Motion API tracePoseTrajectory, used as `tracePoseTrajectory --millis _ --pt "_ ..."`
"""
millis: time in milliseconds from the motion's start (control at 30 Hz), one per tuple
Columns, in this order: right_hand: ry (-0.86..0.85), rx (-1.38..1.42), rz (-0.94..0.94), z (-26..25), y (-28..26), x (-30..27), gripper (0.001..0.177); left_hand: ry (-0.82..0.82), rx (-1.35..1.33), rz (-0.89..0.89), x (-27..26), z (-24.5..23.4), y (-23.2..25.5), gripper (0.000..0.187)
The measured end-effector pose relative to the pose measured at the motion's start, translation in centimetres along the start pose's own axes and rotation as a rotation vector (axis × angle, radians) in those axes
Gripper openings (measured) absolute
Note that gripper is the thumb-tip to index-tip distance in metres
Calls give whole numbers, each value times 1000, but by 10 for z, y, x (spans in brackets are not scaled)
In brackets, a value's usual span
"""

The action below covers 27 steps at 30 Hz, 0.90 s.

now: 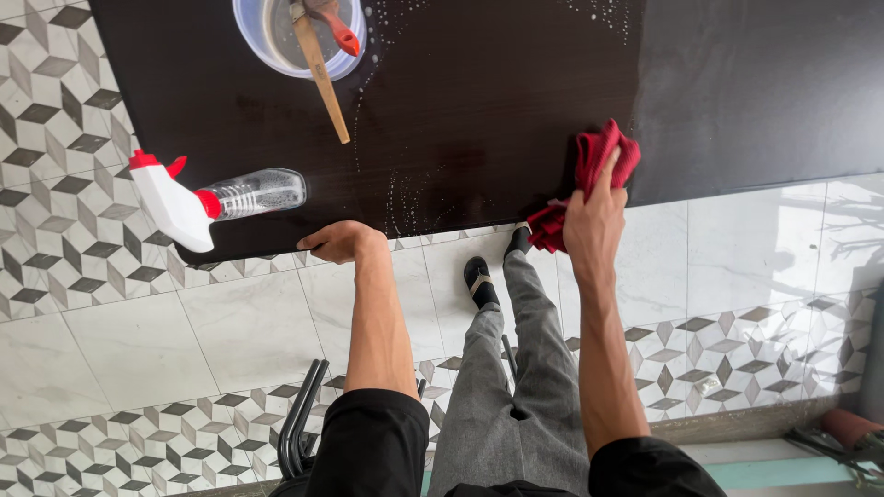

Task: The person cleans a dark tabletop by spraying a cleaning solution and scrubbing with a brush, then wiping the surface with a red cloth. The person repeats the spray and scrub cycle on different areas of the table.

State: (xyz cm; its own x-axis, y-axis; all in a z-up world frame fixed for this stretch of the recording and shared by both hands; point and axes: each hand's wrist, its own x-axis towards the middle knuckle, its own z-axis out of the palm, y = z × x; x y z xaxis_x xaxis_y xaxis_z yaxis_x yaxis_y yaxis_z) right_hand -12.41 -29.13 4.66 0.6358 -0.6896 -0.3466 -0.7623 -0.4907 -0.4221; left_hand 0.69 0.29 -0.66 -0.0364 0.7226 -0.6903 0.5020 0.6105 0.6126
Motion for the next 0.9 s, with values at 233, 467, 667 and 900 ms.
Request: tracePoseTrajectory --millis 233,467,667,900 --pt "-101 312 1 40 -28 -80 82 17 -24 3 3 0 0 77" --pt "-352 -49 -562 86 -113 -96 84 49 -16 60 0 1 2 76" --pt "-145 -175 -514 51 -120 5 75 20 11 44 -5 1 4 77" --pt "42 -63 -215 -1 -38 1 74 17 35 28 -8 1 3 73"
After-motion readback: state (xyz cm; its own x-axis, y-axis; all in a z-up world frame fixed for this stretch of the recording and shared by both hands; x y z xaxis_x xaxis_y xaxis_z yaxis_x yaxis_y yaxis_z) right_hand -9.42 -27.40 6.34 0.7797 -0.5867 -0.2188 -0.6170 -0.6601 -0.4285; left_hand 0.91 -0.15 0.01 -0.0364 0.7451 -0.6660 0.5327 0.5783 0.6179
